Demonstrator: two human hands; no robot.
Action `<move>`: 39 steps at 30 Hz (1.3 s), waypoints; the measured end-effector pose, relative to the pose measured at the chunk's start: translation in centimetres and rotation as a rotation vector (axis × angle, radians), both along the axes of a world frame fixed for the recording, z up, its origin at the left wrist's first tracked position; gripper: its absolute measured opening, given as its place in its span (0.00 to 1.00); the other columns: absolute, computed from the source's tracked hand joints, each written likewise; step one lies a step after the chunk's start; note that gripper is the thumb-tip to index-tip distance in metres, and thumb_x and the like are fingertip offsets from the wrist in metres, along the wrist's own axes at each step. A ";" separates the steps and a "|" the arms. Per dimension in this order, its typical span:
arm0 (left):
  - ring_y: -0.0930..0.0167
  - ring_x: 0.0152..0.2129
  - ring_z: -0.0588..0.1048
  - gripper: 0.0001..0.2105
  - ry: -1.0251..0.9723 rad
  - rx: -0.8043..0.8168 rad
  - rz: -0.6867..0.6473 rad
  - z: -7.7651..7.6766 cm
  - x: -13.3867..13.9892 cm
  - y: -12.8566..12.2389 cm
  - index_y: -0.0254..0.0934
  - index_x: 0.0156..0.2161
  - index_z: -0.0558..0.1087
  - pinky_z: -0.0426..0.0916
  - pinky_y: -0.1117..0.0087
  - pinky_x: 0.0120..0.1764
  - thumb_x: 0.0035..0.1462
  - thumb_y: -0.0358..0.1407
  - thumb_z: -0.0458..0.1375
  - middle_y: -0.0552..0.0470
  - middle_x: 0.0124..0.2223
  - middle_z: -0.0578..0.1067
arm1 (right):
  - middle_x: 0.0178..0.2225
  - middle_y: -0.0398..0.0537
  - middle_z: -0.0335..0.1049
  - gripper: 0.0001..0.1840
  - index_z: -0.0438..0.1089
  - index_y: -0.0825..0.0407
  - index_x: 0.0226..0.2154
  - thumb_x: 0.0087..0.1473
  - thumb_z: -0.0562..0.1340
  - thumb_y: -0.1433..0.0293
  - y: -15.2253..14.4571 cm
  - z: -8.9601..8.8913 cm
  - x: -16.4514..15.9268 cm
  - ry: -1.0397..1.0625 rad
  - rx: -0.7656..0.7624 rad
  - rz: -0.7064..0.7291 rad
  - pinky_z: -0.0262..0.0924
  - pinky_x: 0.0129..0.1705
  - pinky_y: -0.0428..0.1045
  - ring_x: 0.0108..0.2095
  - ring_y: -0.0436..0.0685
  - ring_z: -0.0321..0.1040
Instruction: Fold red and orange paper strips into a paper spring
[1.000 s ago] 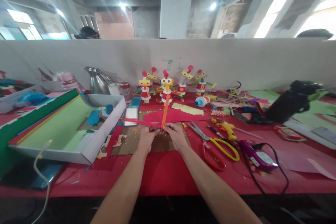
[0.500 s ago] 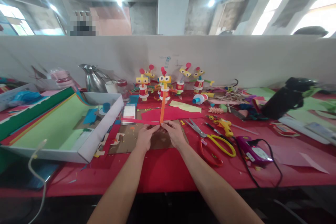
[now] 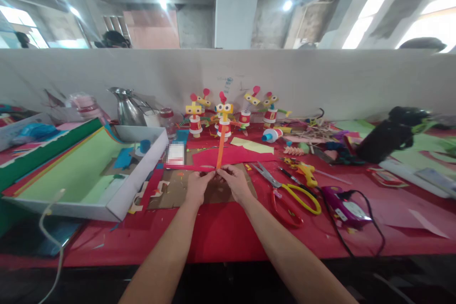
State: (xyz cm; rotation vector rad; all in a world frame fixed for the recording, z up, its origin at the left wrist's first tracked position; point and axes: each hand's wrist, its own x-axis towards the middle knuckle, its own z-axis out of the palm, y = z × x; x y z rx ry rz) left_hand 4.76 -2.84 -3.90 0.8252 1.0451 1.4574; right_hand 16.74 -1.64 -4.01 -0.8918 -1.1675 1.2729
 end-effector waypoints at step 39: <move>0.74 0.19 0.71 0.17 -0.073 0.032 0.004 0.1 -0.8 0.5 0.33 0.29 0.72 0.65 0.72 0.27 0.29 0.35 0.70 0.54 0.22 0.74 | 0.27 0.44 0.75 0.08 0.76 0.50 0.28 0.41 0.66 0.66 -0.3 -0.3 -0.3 0.004 0.110 0.042 0.63 0.34 0.50 0.28 0.54 0.68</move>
